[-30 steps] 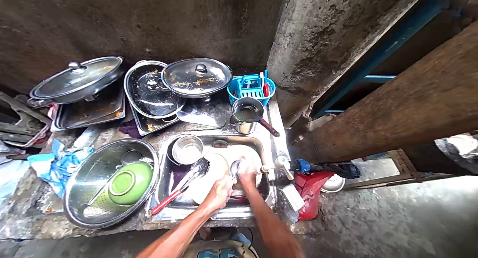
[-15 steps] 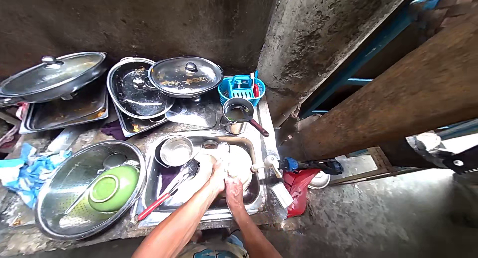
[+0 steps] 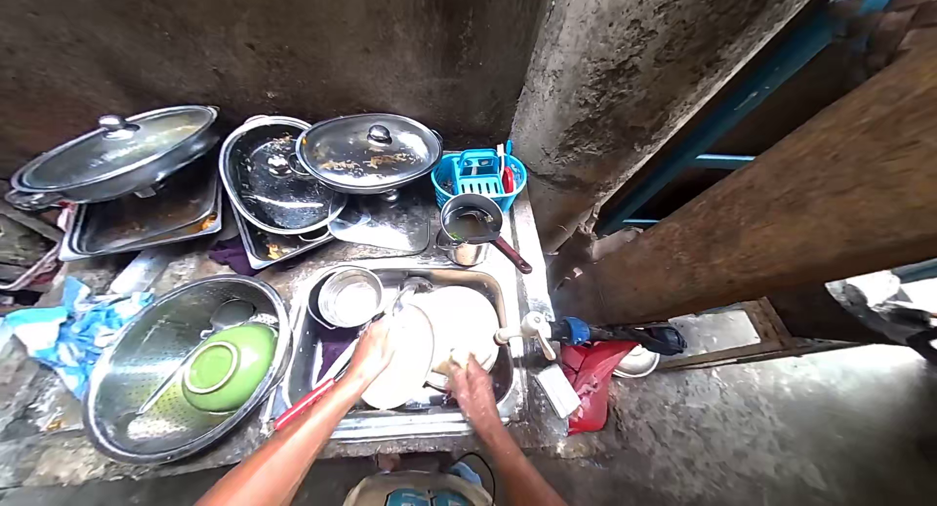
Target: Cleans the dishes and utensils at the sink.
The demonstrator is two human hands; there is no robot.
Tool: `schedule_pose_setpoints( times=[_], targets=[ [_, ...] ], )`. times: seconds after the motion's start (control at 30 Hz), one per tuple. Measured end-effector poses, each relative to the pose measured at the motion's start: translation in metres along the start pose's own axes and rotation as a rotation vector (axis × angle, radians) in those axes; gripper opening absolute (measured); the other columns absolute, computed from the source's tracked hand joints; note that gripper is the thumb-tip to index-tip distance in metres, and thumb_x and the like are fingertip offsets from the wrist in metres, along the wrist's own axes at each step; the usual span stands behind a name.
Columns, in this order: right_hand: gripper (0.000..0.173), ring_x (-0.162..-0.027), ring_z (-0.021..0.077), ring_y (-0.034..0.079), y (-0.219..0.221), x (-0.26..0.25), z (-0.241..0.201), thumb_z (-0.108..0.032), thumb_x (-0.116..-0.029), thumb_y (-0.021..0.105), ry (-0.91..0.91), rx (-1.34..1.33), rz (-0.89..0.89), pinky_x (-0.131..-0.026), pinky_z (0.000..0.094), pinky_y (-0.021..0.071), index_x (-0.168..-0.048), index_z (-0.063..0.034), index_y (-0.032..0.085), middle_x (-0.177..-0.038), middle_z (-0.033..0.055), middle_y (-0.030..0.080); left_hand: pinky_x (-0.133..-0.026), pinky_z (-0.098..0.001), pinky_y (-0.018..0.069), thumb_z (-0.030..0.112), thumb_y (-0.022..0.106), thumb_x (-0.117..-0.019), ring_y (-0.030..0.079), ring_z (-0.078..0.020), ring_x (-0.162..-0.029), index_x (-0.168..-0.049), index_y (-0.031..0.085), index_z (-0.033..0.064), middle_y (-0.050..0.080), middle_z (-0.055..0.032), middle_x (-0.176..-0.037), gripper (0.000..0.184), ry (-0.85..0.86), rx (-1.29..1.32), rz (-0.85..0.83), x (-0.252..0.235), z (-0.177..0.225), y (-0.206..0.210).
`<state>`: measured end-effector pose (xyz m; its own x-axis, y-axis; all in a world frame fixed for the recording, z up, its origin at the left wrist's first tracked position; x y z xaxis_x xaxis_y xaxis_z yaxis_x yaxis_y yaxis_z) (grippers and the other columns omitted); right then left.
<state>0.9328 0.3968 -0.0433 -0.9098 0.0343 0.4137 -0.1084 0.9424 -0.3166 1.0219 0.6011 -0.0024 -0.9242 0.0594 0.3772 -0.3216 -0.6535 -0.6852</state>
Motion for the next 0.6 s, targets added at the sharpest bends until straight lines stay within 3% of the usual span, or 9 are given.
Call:
schedule_pose_setpoints(
  times=[0.07,0.1,0.17,0.27,0.33,0.43,0.47,0.57,0.6],
  targets=[
    [0.042,-0.091,0.0269,0.073,-0.022,-0.009,0.001,-0.021,-0.1059,0.052,0.034,-0.046,0.035,-0.085,0.0436,0.061,-0.137,0.0057,0.055,-0.11,0.0218,0.07,-0.101,-0.0581,0.0477,0.027,0.039,-0.1104,0.066,-0.0381,-0.112,-0.12,0.067,-0.0011,0.069,-0.0222,-0.114,0.041,-0.033,-0.184,-0.112,0.018,-0.017,0.007],
    [0.043,-0.093,0.0274,0.073,-0.028,-0.014,0.001,-0.022,-0.1061,0.052,0.044,-0.051,0.042,-0.087,0.0439,0.0603,-0.138,0.0066,0.054,-0.112,0.0223,0.07,-0.104,-0.0591,0.0457,0.03,0.042,-0.1096,0.063,-0.0396,-0.118,-0.123,0.067,0.0006,0.068,-0.0226,-0.119,0.041,-0.027,-0.234,-0.112,0.024,-0.021,0.006],
    [0.042,-0.097,0.0271,0.071,-0.032,-0.018,0.0,-0.023,-0.1056,0.052,0.046,-0.058,0.047,-0.09,0.0437,0.0587,-0.136,0.0058,0.056,-0.114,0.0218,0.069,-0.107,-0.0566,0.0453,0.032,0.048,-0.107,0.06,-0.0382,-0.125,-0.13,0.068,0.0078,0.067,-0.0183,-0.129,0.039,0.007,-0.286,-0.008,0.027,-0.024,-0.005],
    [0.04,-0.096,0.0253,0.072,-0.022,-0.019,-0.001,-0.022,-0.1044,0.053,0.015,-0.085,0.011,-0.09,0.0429,0.0592,-0.135,0.0037,0.057,-0.113,0.0198,0.07,-0.11,-0.0578,0.0404,0.021,0.05,-0.1043,0.054,-0.0457,-0.13,-0.136,0.061,0.0021,0.06,-0.0257,-0.136,0.039,0.032,-0.484,0.136,0.011,-0.029,-0.027],
    [0.039,-0.091,0.0232,0.073,-0.009,-0.017,0.0,-0.021,-0.1044,0.053,0.019,-0.118,-0.048,-0.085,0.0407,0.0608,-0.134,0.0044,0.057,-0.108,0.0186,0.071,-0.118,-0.0576,0.0291,0.023,0.048,-0.105,0.051,-0.0444,-0.133,-0.134,0.061,-0.0007,0.061,-0.0256,-0.135,0.039,0.001,-0.647,0.065,-0.009,-0.044,-0.028],
    [0.041,-0.091,0.0249,0.072,0.005,-0.011,0.005,-0.021,-0.1047,0.054,0.039,-0.131,-0.112,-0.085,0.0421,0.0604,-0.135,0.0062,0.056,-0.11,0.0212,0.07,-0.123,-0.0634,0.0133,0.03,0.039,-0.1106,0.058,-0.0396,-0.129,-0.128,0.066,0.0016,0.068,-0.0218,-0.124,0.042,-0.07,-0.721,-0.068,-0.029,-0.048,-0.031],
    [0.041,-0.09,0.0242,0.072,0.006,-0.011,0.007,-0.021,-0.1044,0.055,0.033,-0.139,-0.114,-0.084,0.0416,0.0602,-0.135,0.0063,0.056,-0.108,0.0206,0.07,-0.123,-0.063,0.0139,0.031,0.038,-0.1114,0.06,-0.0385,-0.127,-0.128,0.065,0.0024,0.07,-0.0212,-0.121,0.044,-0.071,-0.718,-0.077,-0.031,-0.044,-0.034],
    [0.038,-0.085,0.0209,0.072,0.003,-0.008,0.013,-0.02,-0.1031,0.056,0.017,-0.197,-0.098,-0.079,0.0386,0.0607,-0.131,0.0058,0.058,-0.103,0.0175,0.071,-0.118,-0.0587,0.0305,0.033,0.039,-0.1109,0.062,-0.0397,-0.123,-0.131,0.065,0.0043,0.069,-0.0228,-0.121,0.044,-0.033,-0.646,-0.049,-0.028,-0.025,-0.052],
    [0.037,-0.084,0.0203,0.071,0.001,-0.006,0.014,-0.019,-0.103,0.056,0.022,-0.224,-0.093,-0.078,0.038,0.0607,-0.13,0.0055,0.059,-0.103,0.0172,0.071,-0.112,-0.0595,0.0382,0.034,0.041,-0.1105,0.063,-0.0416,-0.121,-0.129,0.066,0.0043,0.069,-0.024,-0.119,0.043,-0.025,-0.602,-0.029,-0.026,-0.02,-0.062]
  ],
)
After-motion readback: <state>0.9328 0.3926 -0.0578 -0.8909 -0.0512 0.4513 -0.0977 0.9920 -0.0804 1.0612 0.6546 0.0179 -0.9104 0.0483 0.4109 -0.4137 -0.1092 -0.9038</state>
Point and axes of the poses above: each hand's wrist, its own x-axis away from the middle knuckle, its own y-axis out of the palm, z = x × y, the point moved 9 cm from there along -x, towards the middle knuckle
